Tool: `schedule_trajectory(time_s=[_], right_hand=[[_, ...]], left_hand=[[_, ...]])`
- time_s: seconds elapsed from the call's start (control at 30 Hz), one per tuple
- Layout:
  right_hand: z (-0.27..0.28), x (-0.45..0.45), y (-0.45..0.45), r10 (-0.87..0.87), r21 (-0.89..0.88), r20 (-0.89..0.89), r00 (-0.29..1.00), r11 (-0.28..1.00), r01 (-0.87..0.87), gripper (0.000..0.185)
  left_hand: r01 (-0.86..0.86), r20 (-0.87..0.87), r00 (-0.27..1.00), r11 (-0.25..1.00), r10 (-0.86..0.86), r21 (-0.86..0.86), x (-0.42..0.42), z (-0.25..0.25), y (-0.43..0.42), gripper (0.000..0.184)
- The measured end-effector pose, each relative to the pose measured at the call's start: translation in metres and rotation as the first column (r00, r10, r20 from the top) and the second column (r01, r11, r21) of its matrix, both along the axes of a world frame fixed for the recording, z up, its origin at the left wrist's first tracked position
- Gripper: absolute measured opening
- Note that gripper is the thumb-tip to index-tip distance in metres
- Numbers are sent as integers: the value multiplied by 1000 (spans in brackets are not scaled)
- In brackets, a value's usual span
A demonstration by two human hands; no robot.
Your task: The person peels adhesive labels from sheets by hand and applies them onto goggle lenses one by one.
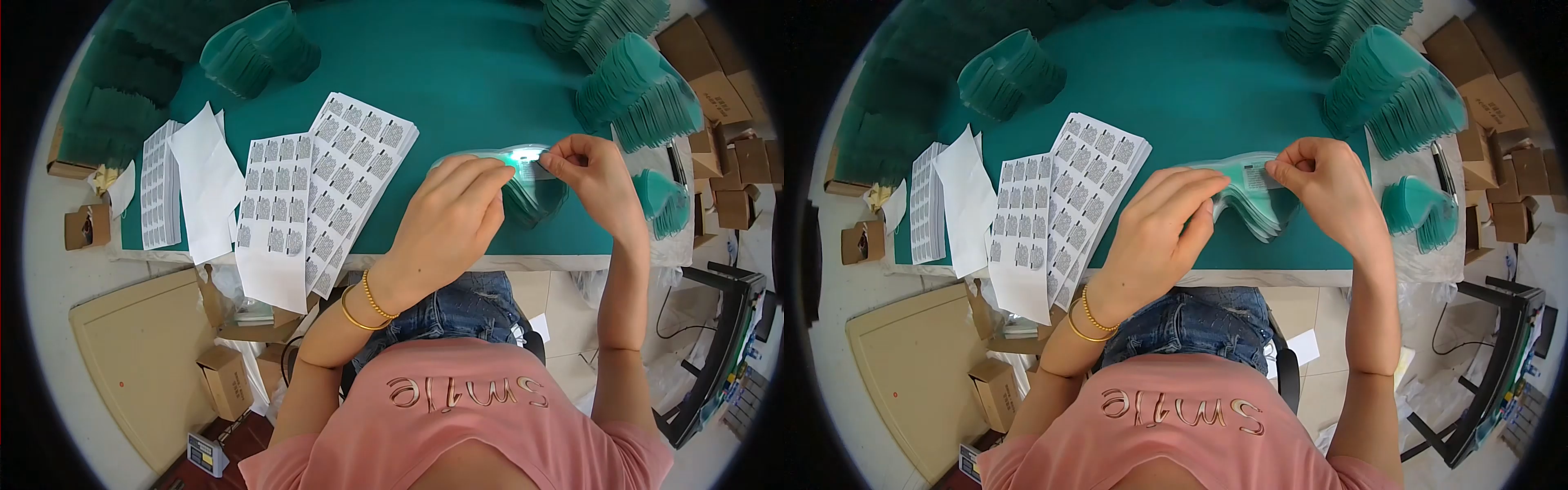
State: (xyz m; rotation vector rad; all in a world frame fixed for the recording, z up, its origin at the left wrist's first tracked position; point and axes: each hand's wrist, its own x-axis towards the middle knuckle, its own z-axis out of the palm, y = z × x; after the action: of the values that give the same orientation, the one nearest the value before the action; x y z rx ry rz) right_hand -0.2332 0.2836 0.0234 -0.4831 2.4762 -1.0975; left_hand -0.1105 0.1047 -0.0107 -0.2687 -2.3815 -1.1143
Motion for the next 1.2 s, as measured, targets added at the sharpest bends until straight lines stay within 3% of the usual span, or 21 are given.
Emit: schedule_trajectory(time_s=[0.27,0.33,0.4,0.47,0.6,0.67,0.7,0.77,0.83,0.9,1.03,1.1,1.2], right_hand=[[-4,0,3,17,20,-15,1000,1000,-17,25],[8,-1,10,-10,-58,-44,999,998,7,28],[12,-6,20,-50,-62,-45,998,997,47,31],[9,-5,27,-166,-203,-74,983,968,149,29],[19,2,10,-115,-291,-261,959,956,35,17],[56,1,-31,28,-274,-373,927,952,-139,14],[77,5,-63,107,-226,-499,860,942,-249,13],[99,-3,-124,302,-192,-556,774,859,-474,12],[104,-20,-197,461,-39,-686,563,749,-662,14],[80,-49,-278,508,156,-775,375,730,-666,17],[35,-83,-392,494,268,-738,459,839,-473,28],[41,-88,-411,673,466,-588,449,735,-492,33],[39,-99,-426,659,471,-629,412,745,-472,32]], left_hand=[[-17,68,997,966,36,-257,-10,0,12,28],[-31,57,997,946,52,-321,-12,1,12,29],[5,82,996,969,16,-249,-10,5,9,30],[-47,26,998,985,52,-168,-8,5,6,31],[-223,-81,970,973,228,65,13,2,-9,33],[-247,-78,961,951,265,188,22,3,-10,31],[-243,-66,963,946,262,215,27,8,-10,31],[-219,-89,964,940,249,260,37,9,-10,32],[-225,-103,959,929,265,295,51,11,-12,32],[-254,-100,950,920,295,298,70,12,-20,30],[-418,56,903,843,426,340,126,11,-42,26],[-539,106,836,769,539,343,157,9,-59,25],[-767,133,635,602,761,222,202,-14,-89,24]])
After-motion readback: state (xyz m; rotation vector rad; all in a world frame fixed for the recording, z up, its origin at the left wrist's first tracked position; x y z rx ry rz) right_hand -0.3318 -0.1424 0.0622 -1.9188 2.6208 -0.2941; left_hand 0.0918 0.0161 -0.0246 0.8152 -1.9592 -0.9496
